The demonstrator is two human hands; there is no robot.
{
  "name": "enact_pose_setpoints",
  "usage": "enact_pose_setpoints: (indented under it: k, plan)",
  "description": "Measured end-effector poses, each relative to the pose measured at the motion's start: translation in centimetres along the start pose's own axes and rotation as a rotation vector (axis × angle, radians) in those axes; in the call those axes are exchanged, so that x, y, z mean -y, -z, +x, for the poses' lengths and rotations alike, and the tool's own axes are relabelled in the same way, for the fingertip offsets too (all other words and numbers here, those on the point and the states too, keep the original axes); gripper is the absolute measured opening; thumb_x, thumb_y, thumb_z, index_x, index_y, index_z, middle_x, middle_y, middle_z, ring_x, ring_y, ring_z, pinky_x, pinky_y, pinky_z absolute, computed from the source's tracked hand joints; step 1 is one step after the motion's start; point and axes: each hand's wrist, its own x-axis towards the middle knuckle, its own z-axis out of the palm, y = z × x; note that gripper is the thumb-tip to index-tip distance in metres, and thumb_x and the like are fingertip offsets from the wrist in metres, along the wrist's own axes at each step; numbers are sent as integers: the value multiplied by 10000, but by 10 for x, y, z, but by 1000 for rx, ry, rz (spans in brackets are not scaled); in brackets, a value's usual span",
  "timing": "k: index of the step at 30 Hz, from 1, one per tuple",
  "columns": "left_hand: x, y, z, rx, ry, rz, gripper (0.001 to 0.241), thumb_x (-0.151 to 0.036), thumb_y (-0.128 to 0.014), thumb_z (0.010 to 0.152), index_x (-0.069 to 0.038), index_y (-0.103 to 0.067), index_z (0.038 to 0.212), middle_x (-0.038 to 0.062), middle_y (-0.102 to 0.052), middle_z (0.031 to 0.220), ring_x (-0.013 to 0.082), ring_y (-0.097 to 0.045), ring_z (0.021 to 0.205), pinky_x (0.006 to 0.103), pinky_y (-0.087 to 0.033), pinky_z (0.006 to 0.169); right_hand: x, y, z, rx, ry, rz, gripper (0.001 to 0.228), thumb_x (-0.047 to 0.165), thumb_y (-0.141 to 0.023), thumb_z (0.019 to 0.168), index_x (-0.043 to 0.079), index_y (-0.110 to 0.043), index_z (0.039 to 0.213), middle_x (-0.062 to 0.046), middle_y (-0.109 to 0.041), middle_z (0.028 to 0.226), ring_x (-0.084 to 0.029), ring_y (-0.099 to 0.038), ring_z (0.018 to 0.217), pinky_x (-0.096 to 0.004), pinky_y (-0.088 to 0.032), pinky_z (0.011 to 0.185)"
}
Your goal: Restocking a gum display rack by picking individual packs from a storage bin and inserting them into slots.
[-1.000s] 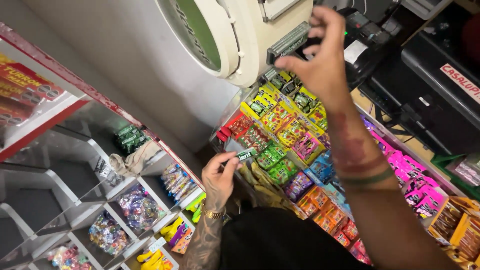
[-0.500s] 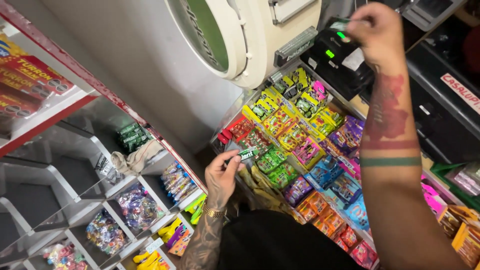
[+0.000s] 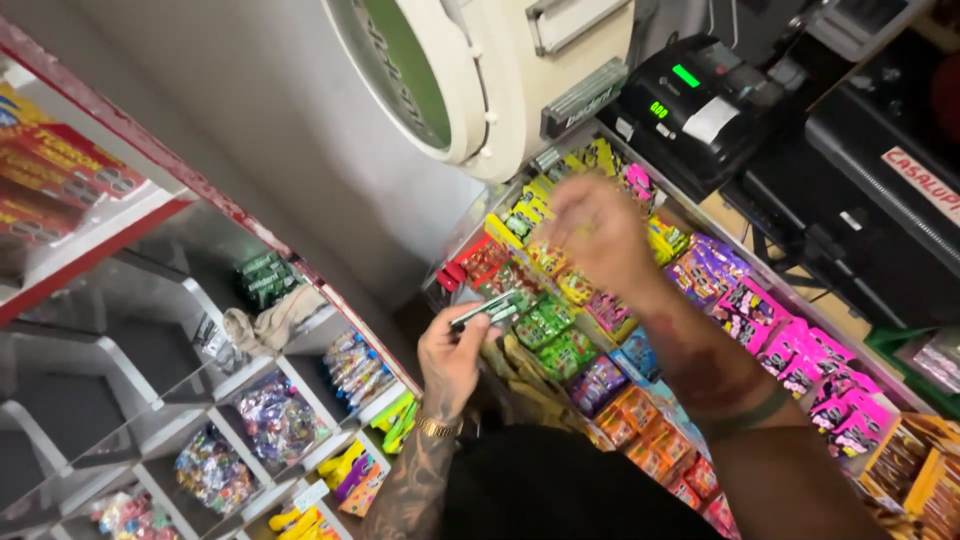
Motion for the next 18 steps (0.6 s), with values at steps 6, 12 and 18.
enact_pose_setpoints:
  k: [6, 12, 18]
  plan:
    - [-12, 6, -10, -1, 7, -42, 209, -99, -715, 943, -27, -693, 1138, 144, -756, 1036, 243, -808, 796, 234, -640, 685, -9, 57, 74, -367, 203, -246, 832, 63, -1035, 759, 77, -450, 1351, -134, -413, 1330, -249, -519, 1106, -338, -541, 801]
    - [-12, 14, -12, -1, 33, 35, 201, -142, -709, 948, -52, -714, 1127, 129, -775, 882, 202, -810, 759, 248, -641, 641, -84, 107, 111, -251, 227, -84, 688, -22, -1024, 717, 89, -543, 1197, -79, -598, 1168, -160, -535, 1018, -260, -444, 849]
    - [-5, 11, -9, 70, 13, 86, 190, -184, -656, 994, -70, -719, 1132, 53, -698, 787, 129, -724, 690, 254, -591, 656, -126, 148, 95, -365, 60, -265, 185, 31, -871, 942, 129, -776, 1067, 22, -714, 975, -75, -630, 879, -233, -484, 789]
